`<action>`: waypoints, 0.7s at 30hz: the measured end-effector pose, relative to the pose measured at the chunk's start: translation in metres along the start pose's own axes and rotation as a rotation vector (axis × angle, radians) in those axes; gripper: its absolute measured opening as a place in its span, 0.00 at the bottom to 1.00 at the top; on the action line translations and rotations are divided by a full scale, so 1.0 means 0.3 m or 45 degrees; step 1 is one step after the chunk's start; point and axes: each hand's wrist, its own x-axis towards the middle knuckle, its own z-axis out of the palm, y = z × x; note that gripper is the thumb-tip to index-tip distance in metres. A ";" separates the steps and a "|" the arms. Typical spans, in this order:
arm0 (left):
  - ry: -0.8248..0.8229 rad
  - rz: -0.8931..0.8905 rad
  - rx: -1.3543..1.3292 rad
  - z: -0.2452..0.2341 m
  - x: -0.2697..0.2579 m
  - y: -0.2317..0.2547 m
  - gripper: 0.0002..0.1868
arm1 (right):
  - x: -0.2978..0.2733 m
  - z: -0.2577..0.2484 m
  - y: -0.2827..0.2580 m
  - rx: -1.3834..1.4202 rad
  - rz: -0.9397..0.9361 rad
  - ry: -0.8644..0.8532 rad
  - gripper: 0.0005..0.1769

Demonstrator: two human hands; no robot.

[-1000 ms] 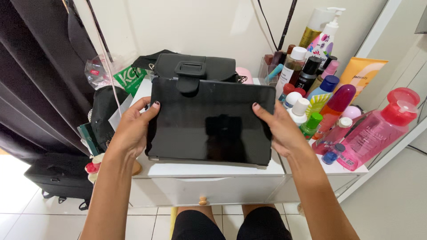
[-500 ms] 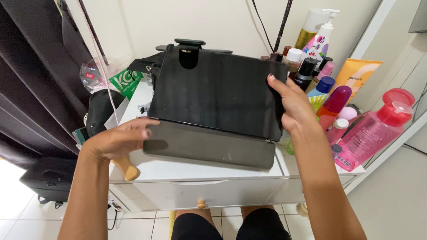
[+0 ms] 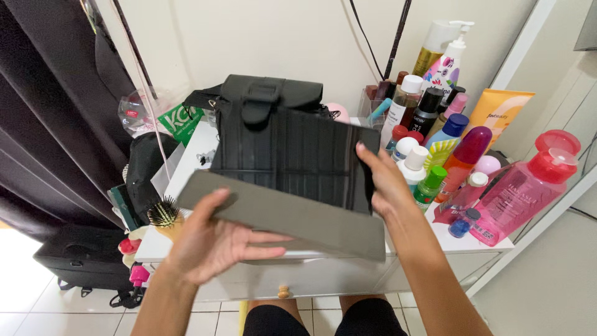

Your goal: The person counts banknotes and places them into a black handbag on a vanity, then puts a wallet and cosmetic items into the bag, arranges the contents, and fastens the flap and buckle. They lift the bag by its strap, then reopen it and move items into a vanity drawer, arranging cosmetics inside.

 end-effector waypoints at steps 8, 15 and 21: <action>0.350 -0.350 -0.415 0.078 0.103 0.042 0.41 | -0.119 -0.055 0.039 -0.125 0.173 0.023 0.25; 0.675 -0.197 -0.222 0.079 0.166 -0.037 0.42 | -0.173 -0.111 0.059 -0.040 0.307 0.078 0.28; 0.503 -0.061 0.909 0.002 0.078 -0.074 0.38 | -0.278 -0.114 0.091 -0.115 0.493 0.003 0.34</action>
